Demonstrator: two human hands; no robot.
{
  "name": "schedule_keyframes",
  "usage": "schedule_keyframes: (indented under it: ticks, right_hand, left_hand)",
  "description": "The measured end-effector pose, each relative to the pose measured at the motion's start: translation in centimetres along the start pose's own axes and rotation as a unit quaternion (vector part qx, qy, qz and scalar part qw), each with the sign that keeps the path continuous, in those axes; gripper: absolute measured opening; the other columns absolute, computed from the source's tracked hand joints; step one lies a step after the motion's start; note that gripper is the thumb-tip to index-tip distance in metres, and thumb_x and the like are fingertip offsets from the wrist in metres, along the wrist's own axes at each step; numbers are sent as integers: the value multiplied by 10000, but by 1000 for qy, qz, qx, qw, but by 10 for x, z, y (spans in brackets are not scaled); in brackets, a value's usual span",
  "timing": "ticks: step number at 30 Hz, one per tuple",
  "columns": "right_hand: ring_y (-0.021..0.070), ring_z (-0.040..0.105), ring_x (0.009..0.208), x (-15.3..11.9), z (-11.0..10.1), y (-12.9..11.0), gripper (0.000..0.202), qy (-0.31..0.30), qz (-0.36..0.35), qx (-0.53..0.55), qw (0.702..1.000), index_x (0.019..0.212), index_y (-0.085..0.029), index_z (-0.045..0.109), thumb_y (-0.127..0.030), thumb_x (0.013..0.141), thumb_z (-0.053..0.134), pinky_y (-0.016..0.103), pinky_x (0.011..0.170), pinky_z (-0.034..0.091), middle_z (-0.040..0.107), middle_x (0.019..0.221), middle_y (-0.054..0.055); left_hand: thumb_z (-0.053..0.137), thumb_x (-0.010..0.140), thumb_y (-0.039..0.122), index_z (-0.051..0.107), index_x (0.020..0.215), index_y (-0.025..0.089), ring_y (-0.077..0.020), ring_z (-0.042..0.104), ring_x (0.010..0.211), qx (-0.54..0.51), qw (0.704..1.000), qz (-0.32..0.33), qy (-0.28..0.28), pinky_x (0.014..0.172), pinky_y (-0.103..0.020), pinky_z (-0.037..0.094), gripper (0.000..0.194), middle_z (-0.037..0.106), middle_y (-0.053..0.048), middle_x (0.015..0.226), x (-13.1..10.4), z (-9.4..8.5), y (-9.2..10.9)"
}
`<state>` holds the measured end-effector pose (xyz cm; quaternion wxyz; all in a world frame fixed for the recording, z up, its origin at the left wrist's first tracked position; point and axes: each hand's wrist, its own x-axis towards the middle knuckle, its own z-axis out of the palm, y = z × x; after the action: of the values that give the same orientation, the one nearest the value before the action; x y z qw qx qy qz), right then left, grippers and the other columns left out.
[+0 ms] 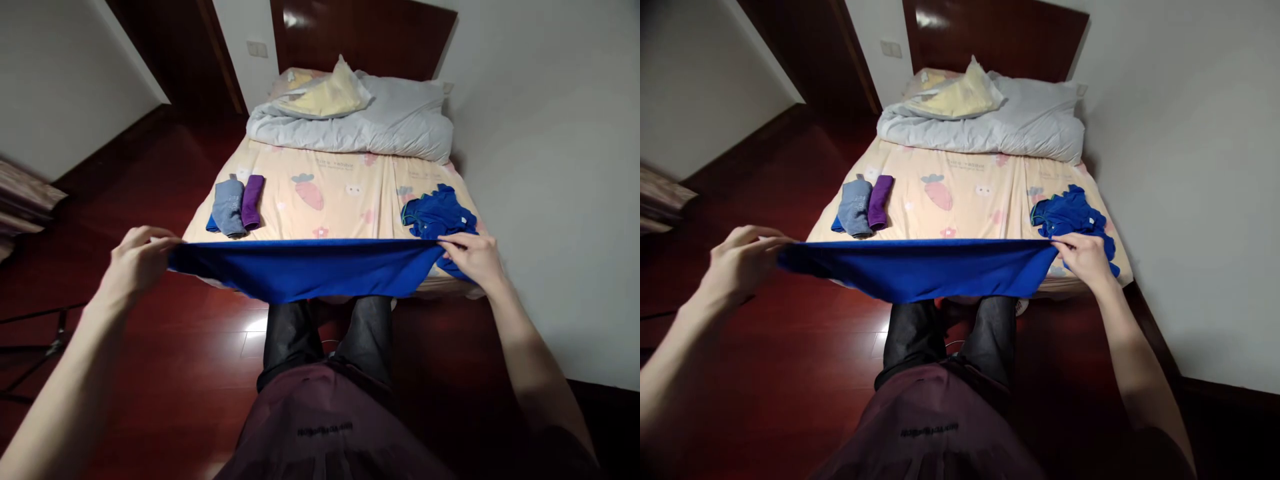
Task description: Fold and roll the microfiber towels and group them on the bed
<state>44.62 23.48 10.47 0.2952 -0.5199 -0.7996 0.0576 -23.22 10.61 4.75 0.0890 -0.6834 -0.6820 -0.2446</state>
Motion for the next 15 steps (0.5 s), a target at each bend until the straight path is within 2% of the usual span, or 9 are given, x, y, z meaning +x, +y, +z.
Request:
schedule_keyframes:
  ticks: [2, 6, 10, 15]
  right_hand:
    - [230, 801, 707, 13, -5, 5, 240, 16, 61, 29, 998, 1020, -214, 851, -390, 961, 698, 352, 759, 678, 825, 816, 57]
    - [272, 820, 741, 17, -16, 7, 293, 49, 134, 109, 984, 1041, -194, 850, -443, 930, 744, 408, 738, 709, 829, 829, 88]
    - [269, 824, 749, 10, -30, 12, 337, 61, 165, 139, 975, 1101, -170, 848, -444, 922, 767, 395, 744, 715, 833, 861, 112]
    - [217, 815, 725, 5, -47, 16, 361, 73, 168, 129, 975, 1120, -110, 847, -395, 915, 764, 287, 731, 693, 827, 827, 121]
  left_hand:
    - [419, 1022, 508, 766, 957, 224, -243, 643, 1012, -3, 1000, -22, 20, 937, -395, 591, 453, 681, -89, 1115, 26, 12, 0]
    - [364, 1019, 491, 748, 1014, 168, -248, 648, 1042, 6, 1000, -23, -10, 992, -417, 575, 502, 674, -124, 1114, 58, 20, 4]
    - [348, 1007, 426, 710, 1116, 167, -284, 659, 1164, 10, 1000, -28, 4, 1046, -428, 541, 458, 668, -143, 1221, 71, 21, 10]
    - [316, 1036, 426, 674, 1129, 172, -255, 701, 1013, 24, 999, -25, -5, 931, -383, 563, 449, 729, -142, 1076, 78, 16, 18]
